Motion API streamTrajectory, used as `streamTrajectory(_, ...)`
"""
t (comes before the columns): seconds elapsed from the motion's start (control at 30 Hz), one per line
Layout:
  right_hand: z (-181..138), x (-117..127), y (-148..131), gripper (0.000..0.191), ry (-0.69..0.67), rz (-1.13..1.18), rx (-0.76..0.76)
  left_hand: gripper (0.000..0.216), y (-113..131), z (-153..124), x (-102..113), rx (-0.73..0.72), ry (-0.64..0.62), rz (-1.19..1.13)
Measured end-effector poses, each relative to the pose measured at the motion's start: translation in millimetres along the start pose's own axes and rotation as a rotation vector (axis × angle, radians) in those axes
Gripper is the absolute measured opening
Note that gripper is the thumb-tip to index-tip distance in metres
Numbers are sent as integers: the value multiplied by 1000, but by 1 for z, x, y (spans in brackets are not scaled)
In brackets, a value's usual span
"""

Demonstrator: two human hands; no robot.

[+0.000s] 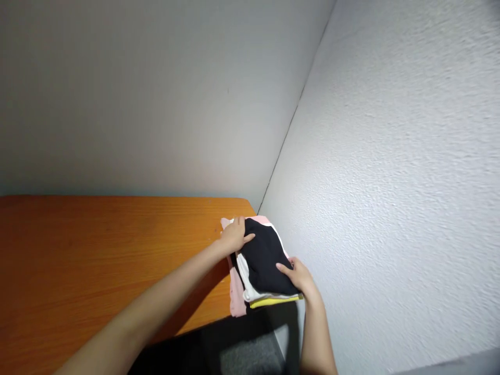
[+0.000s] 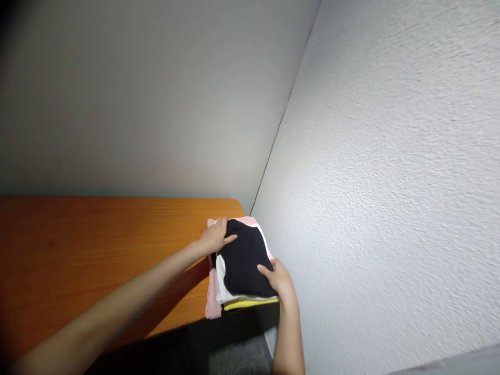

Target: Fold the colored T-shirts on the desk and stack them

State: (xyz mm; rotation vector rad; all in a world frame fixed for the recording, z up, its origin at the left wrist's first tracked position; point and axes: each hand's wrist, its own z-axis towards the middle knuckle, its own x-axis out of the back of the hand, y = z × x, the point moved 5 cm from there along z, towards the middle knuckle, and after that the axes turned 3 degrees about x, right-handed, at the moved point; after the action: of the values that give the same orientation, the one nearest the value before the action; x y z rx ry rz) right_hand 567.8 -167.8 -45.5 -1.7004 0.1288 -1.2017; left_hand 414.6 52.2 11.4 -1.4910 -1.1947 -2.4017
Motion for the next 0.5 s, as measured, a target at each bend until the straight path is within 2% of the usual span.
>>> streamTrajectory(0.1, 0, -15, 16, 38, 57, -190, 76, 46, -16, -8, -18, 11, -10, 4)
streamTrajectory(0.23, -8, -18, 14, 47, 134, -246, 56, 58, -24, -9, -22, 39, 4, -23)
streamTrajectory(0.3, -17, -12, 12, 52, 269, -180, 53, 68, -27, -8, -22, 77, 38, -34)
streamTrajectory(0.33, -25, -7, 14, 56, 378, -137, 57, 74, -29, -8, -24, 104, 44, -47)
streamTrajectory(0.4, -49, 1, 22, 67, 619, -64, 43, 83, -33, -7, -28, 158, 12, -89)
streamTrajectory(0.43, -62, 1, 28, 73, 694, -26, 24, 84, -36, -7, -31, 180, -18, -116)
streamTrajectory(0.47, -74, -1, 35, 78, 710, 8, -3, 83, -37, -8, -32, 195, -50, -143)
streamTrajectory(0.5, -83, -6, 41, 80, 638, 79, -24, 82, -38, -10, -32, 204, -74, -166)
